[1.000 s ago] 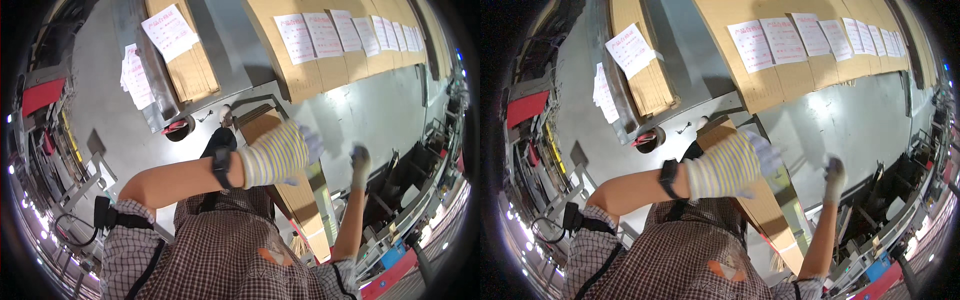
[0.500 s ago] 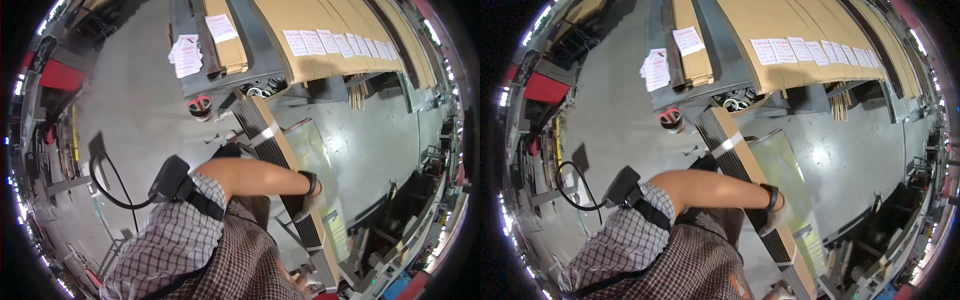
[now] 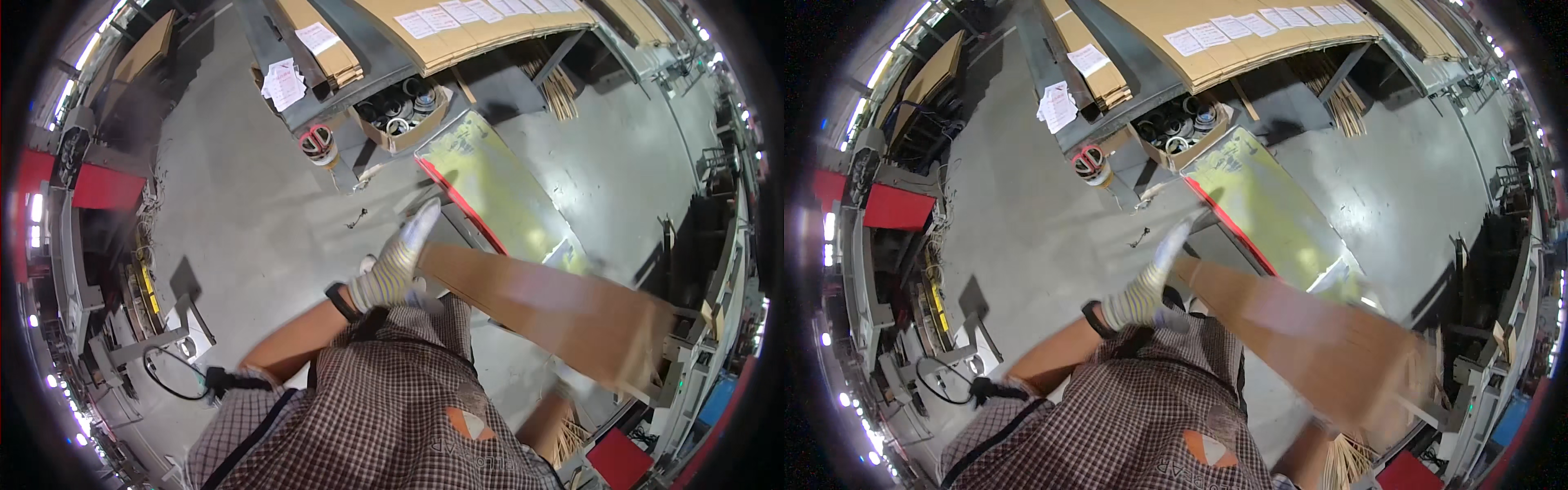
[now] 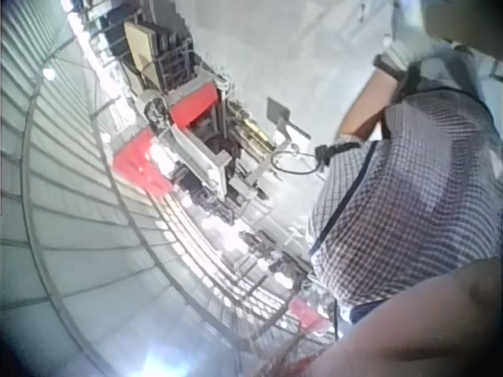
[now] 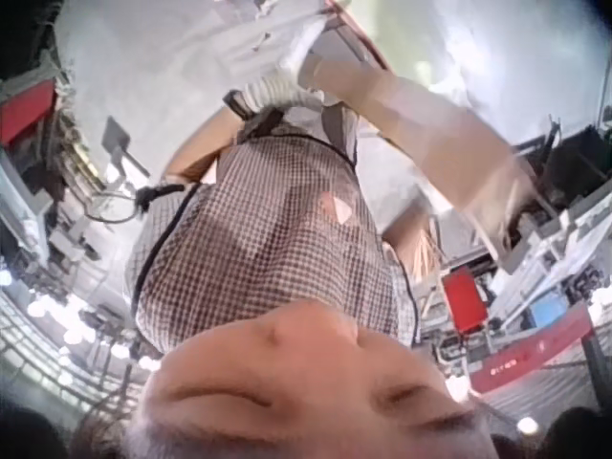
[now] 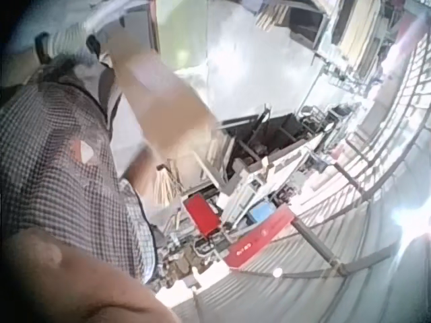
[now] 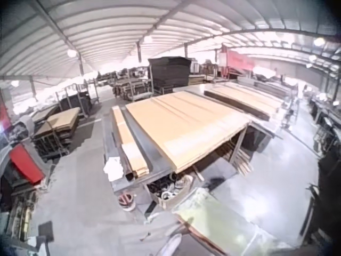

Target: Group, label, and tape bundles of wooden slats in a factory setting.

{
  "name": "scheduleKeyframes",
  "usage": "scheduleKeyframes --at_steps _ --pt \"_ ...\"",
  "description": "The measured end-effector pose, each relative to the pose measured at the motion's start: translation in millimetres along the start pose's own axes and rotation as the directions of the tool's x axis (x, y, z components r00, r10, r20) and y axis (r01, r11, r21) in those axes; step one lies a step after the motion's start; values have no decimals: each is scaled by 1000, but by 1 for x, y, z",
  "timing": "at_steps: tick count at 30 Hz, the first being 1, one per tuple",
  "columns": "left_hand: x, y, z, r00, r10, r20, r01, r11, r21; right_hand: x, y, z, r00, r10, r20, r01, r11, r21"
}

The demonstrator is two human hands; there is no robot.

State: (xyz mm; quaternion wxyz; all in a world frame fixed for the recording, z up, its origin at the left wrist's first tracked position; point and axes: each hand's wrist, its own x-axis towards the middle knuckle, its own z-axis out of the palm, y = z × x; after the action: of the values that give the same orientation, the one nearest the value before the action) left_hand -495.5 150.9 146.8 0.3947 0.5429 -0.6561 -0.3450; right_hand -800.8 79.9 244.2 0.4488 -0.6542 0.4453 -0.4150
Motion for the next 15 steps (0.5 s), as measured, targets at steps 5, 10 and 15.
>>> scheduleKeyframes --at_steps 5,10,15 --pt "-32 -40 41 940 -136 -312 12 929 -370 7 105 168 545 484 685 -820 137 555" --pt "-57 -27 -11 995 -34 -96 16 984 -177 -4 61 176 832 -31 554 5 999 49" --pt "-64 -74 -7 753 -633 179 513 395 -762 -8 138 217 771 21 637 72 990 -120"
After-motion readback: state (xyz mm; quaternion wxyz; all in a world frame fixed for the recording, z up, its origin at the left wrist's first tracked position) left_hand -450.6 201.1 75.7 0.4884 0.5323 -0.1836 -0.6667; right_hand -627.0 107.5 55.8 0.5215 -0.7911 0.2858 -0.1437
